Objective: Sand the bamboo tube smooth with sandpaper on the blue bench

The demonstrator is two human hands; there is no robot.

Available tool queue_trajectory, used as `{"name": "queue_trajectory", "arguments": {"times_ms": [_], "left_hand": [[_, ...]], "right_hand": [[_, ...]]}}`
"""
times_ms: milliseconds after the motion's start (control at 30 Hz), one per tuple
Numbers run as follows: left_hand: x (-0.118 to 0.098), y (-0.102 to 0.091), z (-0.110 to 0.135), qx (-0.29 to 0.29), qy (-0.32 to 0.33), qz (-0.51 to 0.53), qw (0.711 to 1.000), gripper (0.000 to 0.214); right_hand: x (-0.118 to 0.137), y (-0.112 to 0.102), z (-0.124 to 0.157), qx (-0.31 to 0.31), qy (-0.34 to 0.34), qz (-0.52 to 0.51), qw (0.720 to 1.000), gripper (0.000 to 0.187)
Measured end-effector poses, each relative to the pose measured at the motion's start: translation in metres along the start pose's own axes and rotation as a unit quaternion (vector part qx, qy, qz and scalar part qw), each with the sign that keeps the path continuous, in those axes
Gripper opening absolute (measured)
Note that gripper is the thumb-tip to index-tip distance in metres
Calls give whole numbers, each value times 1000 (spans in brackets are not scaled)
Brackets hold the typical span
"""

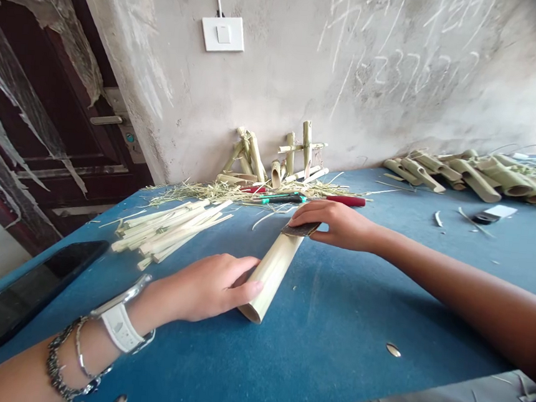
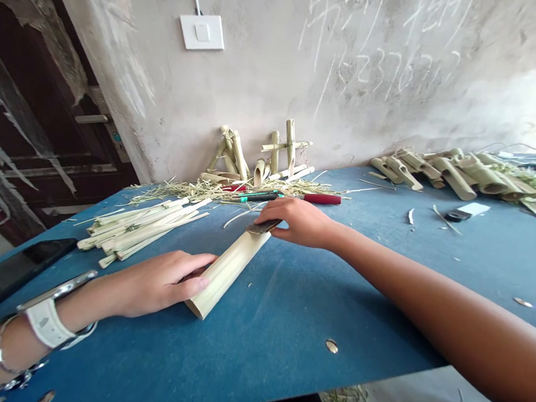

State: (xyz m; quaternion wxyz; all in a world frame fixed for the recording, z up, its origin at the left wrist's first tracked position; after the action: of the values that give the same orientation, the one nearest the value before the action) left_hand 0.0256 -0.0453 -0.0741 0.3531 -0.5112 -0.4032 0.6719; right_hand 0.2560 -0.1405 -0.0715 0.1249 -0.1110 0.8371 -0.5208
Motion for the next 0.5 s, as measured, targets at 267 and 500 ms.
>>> {"name": "queue_trajectory", "arguments": {"times_ms": [267, 500], "left_hand": [[-1, -1, -1, -1, 20, 26, 999, 37], [-3, -1, 1, -4, 1, 12, 1000, 49]], "right_hand": [[59, -9, -7, 40, -131, -150, 979, 40], [4, -7, 0, 29, -5, 15, 999, 35]]}}
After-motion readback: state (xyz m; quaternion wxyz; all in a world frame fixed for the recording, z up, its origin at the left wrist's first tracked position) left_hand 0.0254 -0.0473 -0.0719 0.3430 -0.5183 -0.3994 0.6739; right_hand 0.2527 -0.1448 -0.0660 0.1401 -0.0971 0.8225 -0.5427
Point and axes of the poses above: each hand's wrist, its own z-axis away from the middle knuckle, its own y-axis out of the palm, x = y × z, the point moved 2 cm from there along -z, towards the middle knuckle, and after that the axes turned 8 degrees about z, right-handed, at the moved point
